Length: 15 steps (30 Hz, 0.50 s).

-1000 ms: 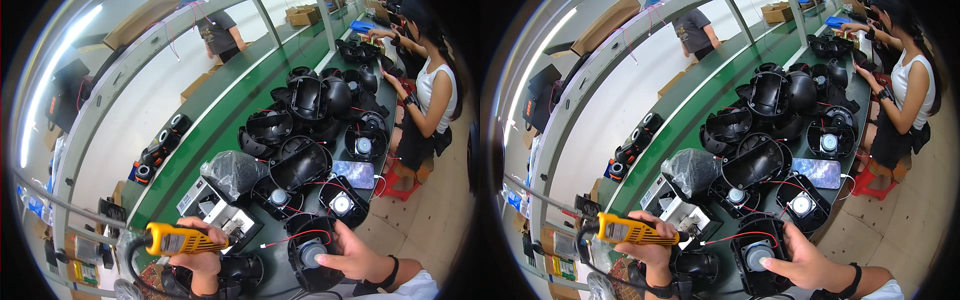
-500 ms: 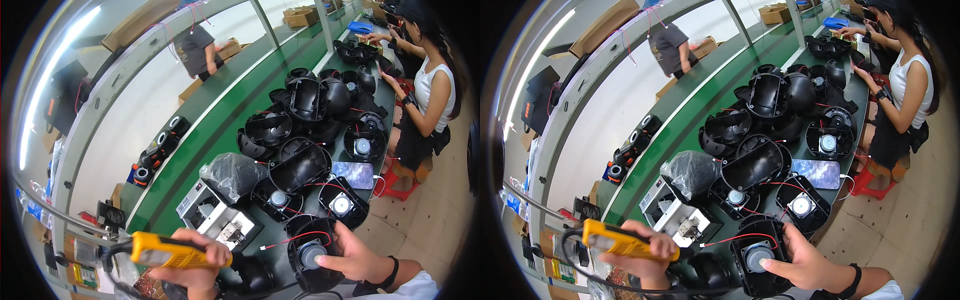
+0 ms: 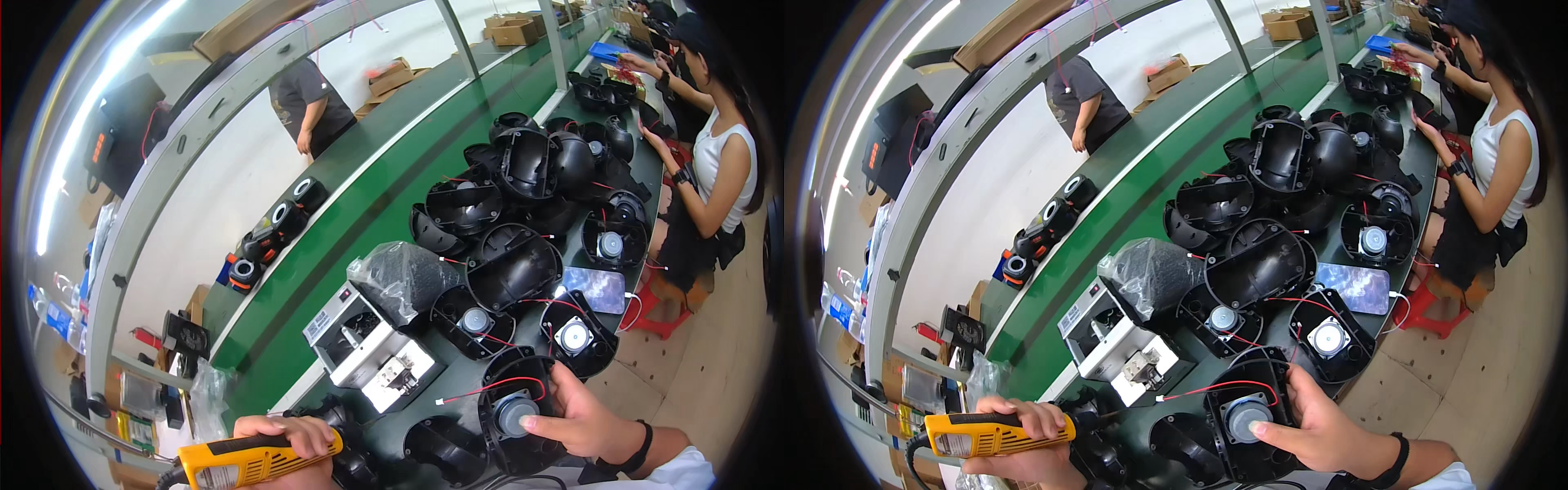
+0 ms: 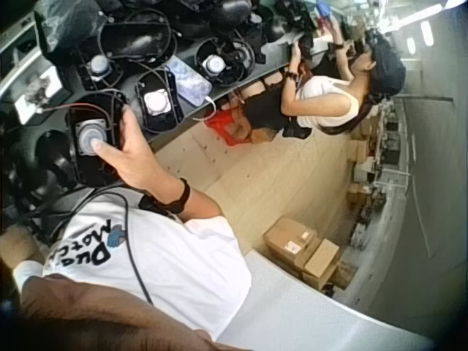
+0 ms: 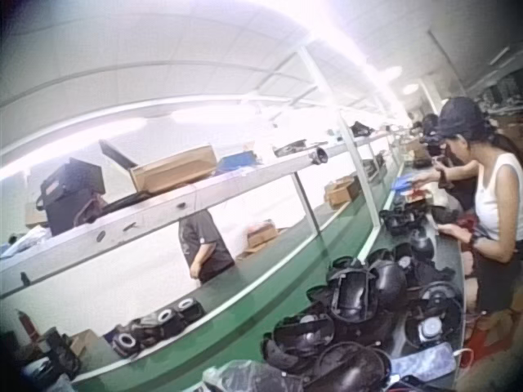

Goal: Assembling plastic speaker housings by installing speakers and wiring, then securing them with an electric screwdriver.

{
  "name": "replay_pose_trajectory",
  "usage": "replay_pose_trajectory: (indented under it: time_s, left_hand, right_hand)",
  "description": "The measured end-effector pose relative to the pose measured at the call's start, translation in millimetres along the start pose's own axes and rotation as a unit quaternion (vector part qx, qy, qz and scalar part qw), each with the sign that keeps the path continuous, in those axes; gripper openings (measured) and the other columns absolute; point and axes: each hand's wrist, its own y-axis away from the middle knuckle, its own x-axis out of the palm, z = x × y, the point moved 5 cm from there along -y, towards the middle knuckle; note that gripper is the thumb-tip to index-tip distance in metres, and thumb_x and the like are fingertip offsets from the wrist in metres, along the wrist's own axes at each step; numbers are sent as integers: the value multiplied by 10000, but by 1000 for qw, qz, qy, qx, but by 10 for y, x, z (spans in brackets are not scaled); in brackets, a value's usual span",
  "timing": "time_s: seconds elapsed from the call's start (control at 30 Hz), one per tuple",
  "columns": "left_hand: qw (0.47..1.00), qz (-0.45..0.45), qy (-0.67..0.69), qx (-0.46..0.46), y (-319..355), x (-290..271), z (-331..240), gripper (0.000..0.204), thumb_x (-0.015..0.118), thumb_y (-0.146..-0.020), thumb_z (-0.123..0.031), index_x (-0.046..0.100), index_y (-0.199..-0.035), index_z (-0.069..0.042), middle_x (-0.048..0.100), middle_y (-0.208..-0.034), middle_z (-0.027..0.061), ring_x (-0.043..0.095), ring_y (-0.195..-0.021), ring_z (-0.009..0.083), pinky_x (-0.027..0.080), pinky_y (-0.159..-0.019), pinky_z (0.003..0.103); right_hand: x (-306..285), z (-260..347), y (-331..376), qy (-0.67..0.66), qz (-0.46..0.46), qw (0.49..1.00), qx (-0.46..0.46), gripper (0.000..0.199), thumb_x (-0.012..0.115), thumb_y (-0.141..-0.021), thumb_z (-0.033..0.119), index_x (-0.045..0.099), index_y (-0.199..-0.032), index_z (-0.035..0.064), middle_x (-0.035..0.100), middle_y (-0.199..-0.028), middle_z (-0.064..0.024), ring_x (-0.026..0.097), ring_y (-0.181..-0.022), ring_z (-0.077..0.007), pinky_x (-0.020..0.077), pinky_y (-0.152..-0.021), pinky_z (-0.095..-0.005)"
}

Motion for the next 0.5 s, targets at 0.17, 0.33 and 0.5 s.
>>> replay_pose_trajectory:
  time_s: [0.17, 0.33, 0.5]
  left_hand:
    - [999, 16, 37, 7, -29, 93, 136, 983, 394, -736, -974, 466, -1077, -55, 528, -624, 59, 526, -490, 186, 496, -519, 351]
    - [997, 68, -15, -19, -21, 377, 399, 1054, 350, -656, -1024, 462, -1048, -53, 530, -637, 47, 550, -515, 182, 515, -546, 347]
    - [993, 101, -54, -18, 86, 506, 440, 1055, 359, -648, -1025, 470, -1018, -44, 533, -639, 53, 545, -500, 181, 508, -526, 320]
  right_hand:
    - [43, -51, -25, 33, 0, 999, 13, 718, 684, -933, 23, 246, -1499, -42, 479, -1413, -140, 485, -1318, -189, 394, -1123, -368]
    - [69, -52, 26, 32, -10, 999, 28, 710, 681, -935, 28, 250, -1496, -40, 493, -1400, -142, 496, -1307, -190, 398, -1121, -369]
    - [48, -58, 89, 26, -16, 999, 12, 711, 684, -936, 37, 250, -1492, -46, 489, -1405, -141, 496, -1307, -191, 394, -1121, -373]
